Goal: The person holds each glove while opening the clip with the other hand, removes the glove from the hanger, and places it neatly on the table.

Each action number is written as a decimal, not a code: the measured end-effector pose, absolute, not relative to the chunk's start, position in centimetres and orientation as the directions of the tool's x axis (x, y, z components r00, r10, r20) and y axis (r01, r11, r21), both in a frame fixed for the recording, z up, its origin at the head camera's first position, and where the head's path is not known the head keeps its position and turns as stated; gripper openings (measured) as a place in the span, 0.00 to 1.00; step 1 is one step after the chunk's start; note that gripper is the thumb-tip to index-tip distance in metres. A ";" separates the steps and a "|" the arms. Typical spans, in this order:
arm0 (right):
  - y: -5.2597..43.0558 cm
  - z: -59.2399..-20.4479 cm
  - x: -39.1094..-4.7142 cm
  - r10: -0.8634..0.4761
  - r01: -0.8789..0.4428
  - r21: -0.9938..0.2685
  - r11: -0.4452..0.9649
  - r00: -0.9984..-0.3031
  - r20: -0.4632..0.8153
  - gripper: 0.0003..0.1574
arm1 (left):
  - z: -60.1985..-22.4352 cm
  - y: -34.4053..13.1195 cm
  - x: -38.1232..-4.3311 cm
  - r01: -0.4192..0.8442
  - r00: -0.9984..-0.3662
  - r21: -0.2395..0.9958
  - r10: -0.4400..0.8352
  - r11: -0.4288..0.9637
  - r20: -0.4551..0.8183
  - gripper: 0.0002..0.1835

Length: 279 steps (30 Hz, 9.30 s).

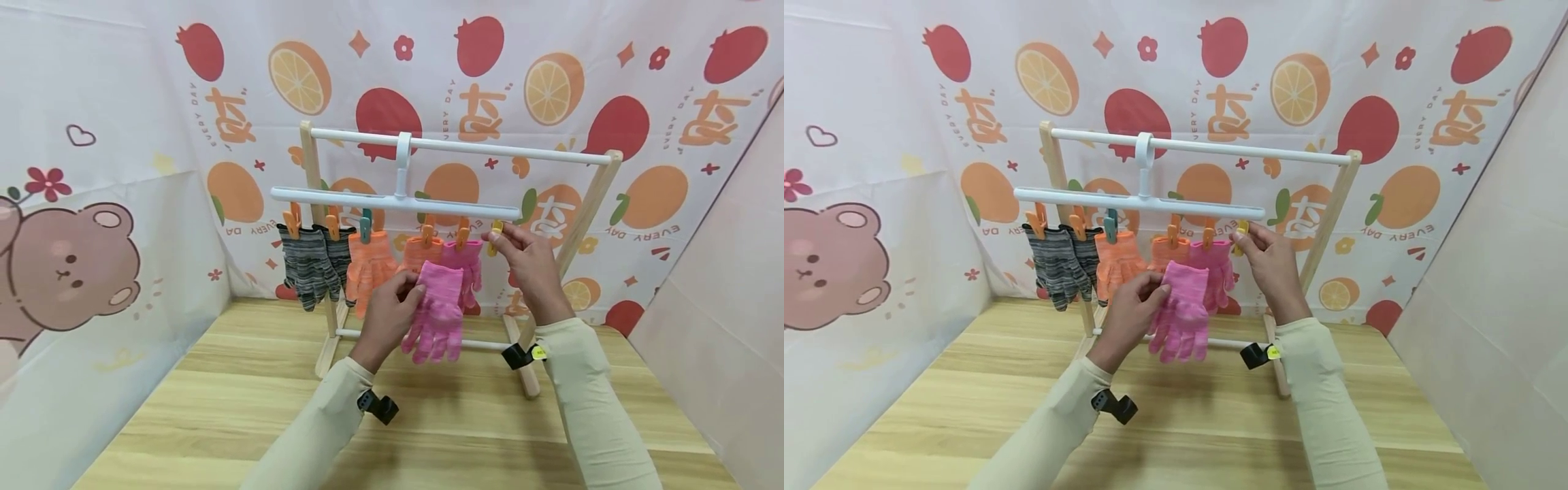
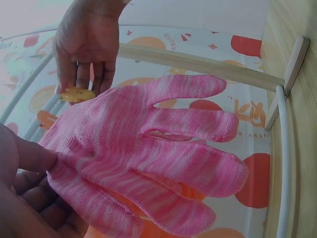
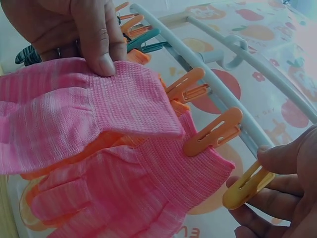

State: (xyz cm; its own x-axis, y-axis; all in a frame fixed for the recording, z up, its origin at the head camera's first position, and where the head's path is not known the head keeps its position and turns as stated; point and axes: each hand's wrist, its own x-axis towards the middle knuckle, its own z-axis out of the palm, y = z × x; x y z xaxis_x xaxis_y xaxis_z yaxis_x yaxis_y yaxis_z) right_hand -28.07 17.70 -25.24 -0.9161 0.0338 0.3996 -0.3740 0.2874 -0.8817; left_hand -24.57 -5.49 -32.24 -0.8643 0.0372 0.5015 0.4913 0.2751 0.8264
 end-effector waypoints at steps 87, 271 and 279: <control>17.5 -25.6 -28.1 0.066 -0.413 -0.874 0.254 -0.895 0.442 0.35 | -34.1 -17.7 -22.4 0.265 -0.885 0.872 -0.255 0.411 0.389 0.09; 16.9 -29.9 -30.2 0.074 -0.320 -0.912 0.258 -0.934 0.349 0.41 | -30.4 -6.1 -24.3 0.545 -0.826 0.590 0.262 0.595 0.498 0.10; 16.1 -29.6 -29.9 0.016 -0.335 -0.908 0.251 -0.937 0.350 0.41 | -29.6 -4.6 -25.4 0.516 -0.845 0.624 0.229 0.587 0.484 0.14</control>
